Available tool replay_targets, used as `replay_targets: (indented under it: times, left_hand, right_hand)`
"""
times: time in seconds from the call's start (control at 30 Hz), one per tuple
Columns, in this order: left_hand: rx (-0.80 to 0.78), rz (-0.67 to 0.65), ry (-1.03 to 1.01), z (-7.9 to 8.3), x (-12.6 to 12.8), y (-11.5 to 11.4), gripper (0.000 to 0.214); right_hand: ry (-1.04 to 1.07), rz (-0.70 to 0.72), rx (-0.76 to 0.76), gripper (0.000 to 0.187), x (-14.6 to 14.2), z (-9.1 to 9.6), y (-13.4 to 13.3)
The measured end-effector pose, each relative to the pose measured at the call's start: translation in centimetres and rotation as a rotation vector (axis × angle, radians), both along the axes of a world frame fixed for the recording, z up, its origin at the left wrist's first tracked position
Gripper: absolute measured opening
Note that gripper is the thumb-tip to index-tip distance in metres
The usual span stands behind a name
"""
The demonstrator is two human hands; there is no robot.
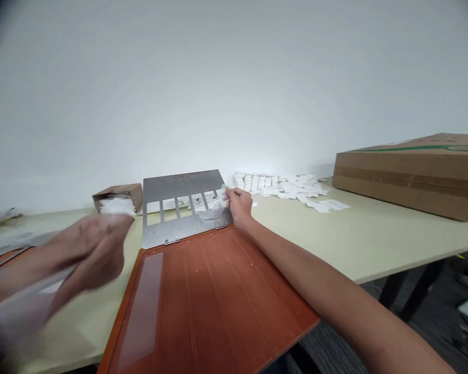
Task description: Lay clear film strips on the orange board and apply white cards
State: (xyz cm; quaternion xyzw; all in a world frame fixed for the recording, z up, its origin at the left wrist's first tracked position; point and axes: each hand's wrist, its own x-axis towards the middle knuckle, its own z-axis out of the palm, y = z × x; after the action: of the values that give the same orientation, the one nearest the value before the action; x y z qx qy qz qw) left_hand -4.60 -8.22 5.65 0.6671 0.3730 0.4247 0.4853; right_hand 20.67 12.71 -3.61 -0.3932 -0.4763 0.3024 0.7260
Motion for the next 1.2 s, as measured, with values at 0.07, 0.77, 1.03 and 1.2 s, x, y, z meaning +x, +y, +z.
replay_targets:
  times: [0.07, 0.77, 1.03, 1.2]
  left_hand:
    - [-0.202, -0.209, 0.150, -0.5, 1.0, -2.8, 0.049]
    - [0.533, 0.282, 0.820, -7.9, 0.0, 6.6, 0.033]
    - [0.689, 0.228, 0.835, -5.9, -0.7, 4.9, 0.036]
    - [0.645, -0.052, 0.972, -5.8, -1.6, 3.9, 0.043]
  right_hand:
    - [-0.034, 0.003, -0.004, 0.036, -0.2, -0.2, -0.2]
    - [-0.132, 0.070, -0.056, 0.035, -1.1, -1.3, -0.2]
    - [-0.139, 0.069, -0.060, 0.035, -0.8, -1.2, -0.2]
    - [-0.149, 0.063, -0.063, 0.035, -0.9, -1.4, -0.2]
